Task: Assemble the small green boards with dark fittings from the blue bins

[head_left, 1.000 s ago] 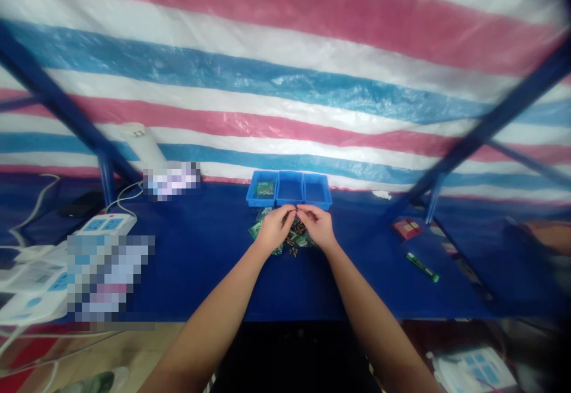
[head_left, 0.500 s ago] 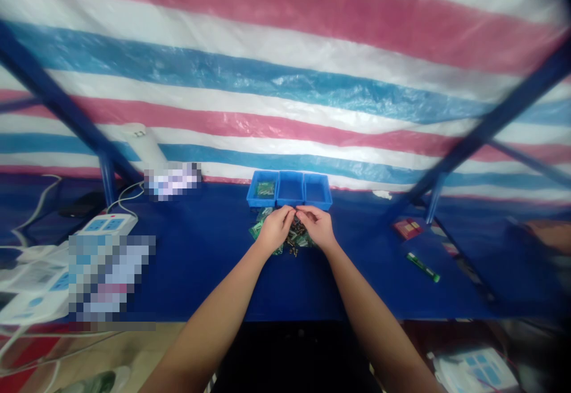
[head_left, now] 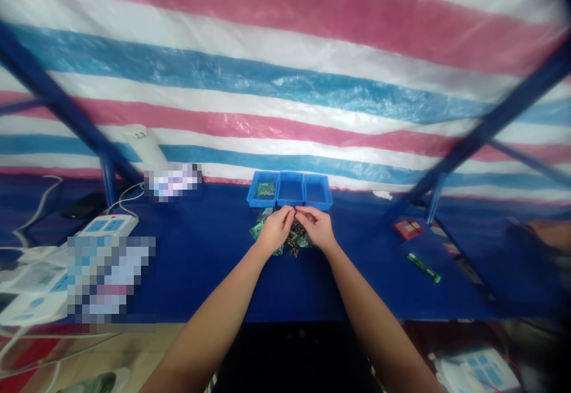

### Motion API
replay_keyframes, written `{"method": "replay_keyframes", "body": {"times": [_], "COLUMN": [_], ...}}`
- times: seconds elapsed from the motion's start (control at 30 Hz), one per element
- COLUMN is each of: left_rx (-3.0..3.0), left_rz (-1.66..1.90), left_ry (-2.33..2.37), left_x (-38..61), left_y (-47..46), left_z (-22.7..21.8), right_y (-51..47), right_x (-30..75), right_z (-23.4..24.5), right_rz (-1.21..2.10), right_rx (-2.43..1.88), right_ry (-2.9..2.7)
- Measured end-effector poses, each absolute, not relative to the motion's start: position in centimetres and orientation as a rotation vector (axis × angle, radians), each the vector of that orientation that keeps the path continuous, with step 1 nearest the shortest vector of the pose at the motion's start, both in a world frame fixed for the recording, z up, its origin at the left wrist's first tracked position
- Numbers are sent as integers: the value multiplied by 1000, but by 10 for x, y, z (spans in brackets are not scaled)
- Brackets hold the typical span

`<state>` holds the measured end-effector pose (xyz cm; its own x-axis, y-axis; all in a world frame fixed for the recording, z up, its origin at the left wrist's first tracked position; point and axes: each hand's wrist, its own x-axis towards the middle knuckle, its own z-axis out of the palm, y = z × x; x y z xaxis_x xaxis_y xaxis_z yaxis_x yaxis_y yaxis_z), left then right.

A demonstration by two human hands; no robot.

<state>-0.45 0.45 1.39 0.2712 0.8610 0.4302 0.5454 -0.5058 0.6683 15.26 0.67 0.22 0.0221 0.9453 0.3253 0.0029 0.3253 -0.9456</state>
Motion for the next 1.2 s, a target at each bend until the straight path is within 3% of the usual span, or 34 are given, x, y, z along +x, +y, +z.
{"method": "replay_keyframes", "body": {"times": [1.2], "left_rx": [2110], "left_rz": [1128], "left_ry": [1282], "left_x": [-5], "left_y": [1], "left_z": [19], "right_y": [7], "right_x": [155], "right_z": [1], "right_rz": [841], "right_rx": [-991], "right_ry": [-1431]}}
